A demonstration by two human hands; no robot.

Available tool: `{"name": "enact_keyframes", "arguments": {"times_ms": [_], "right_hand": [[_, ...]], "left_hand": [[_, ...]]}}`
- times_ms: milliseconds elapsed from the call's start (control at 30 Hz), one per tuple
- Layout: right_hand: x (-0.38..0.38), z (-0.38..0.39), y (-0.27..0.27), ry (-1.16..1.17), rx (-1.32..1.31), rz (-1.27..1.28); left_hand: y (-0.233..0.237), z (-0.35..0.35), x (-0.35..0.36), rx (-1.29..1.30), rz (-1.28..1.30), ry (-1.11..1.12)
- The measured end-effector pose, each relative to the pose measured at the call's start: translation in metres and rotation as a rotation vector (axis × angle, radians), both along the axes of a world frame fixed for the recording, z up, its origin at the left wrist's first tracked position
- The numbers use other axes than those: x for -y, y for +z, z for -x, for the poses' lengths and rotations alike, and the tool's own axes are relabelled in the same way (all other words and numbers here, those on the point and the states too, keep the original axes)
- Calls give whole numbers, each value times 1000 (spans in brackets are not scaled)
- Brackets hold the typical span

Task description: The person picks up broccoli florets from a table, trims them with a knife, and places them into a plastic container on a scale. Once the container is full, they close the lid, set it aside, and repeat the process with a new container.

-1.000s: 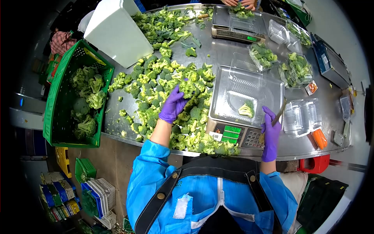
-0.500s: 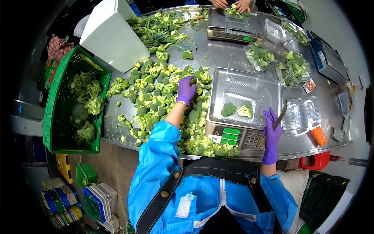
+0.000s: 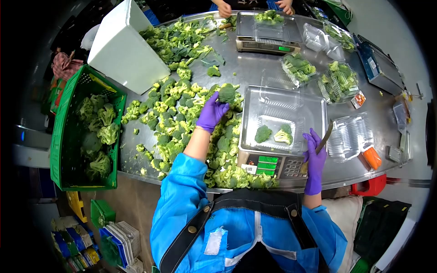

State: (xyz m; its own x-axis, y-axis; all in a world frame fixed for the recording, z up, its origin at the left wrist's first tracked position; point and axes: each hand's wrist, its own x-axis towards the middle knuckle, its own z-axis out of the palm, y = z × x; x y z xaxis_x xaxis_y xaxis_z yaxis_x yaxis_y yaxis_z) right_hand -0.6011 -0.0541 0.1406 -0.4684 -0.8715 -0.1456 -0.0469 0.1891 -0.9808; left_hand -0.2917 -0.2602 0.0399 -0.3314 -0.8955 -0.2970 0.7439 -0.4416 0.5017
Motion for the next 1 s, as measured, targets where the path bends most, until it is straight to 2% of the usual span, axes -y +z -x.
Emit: {"name": "enact_keyframes", "arguments": {"times_ms": [33,67,100,167,233,267,300,367,400,433,500,567,600,667,700,733,767,833,867,900,967,1000], "right_hand": [[1,-2,-1,9,8,-6],[3,-6,-4,49,64,-3],[5,-9,-4,79,112,2],[6,-18,0,90,118,-2],[3,-24,7,174,104,-36],[3,-26,12,214,82,-67],[1,-30,14,209,81,-74],[-3,-39,16,281,50,-31],[-6,-40,18,385,-33,-34],[-9,-44,18,383,-34,-49],[-17,-54,16,676,-231,90],[-23,-65,18,814,-203,102],[-22,-74,35,839,-171,14],[-22,-82,31,892,-168,28],[-23,-85,27,941,-165,49],[-22,-88,16,971,-269,164],[-24,-90,14,978,-268,162],[-26,-94,9,846,-191,14],[-29,-100,-3,719,-50,197],[-28,-100,0,727,-51,200],[-26,-100,5,783,-136,99],[-26,-103,2,733,-135,167]], "left_hand": [[21,-6,-15,-251,-61,-97],[41,-11,-39,-229,-89,-137],[42,-15,-49,-274,-98,-166],[55,-12,-71,-351,-20,-182],[85,0,-97,-330,-71,-183],[86,0,-103,-350,-27,-268],[92,5,-110,-244,76,-325],[106,17,-133,-7,199,-302],[102,18,-142,161,288,-317],[103,18,-149,283,407,-377],[106,18,-164,563,607,-433],[116,23,-178,635,514,-454],[112,23,-183,718,571,-466],[108,23,-193,834,640,-476],[104,23,-194,940,788,-448],[105,23,-199,918,711,-440],[107,25,-204,895,637,-429],[101,27,-211,612,370,-299],[103,28,-214,524,252,-285],[100,27,-218,525,253,-277],[86,23,-225,233,6,-223],[81,21,-226,219,39,-197]]}}
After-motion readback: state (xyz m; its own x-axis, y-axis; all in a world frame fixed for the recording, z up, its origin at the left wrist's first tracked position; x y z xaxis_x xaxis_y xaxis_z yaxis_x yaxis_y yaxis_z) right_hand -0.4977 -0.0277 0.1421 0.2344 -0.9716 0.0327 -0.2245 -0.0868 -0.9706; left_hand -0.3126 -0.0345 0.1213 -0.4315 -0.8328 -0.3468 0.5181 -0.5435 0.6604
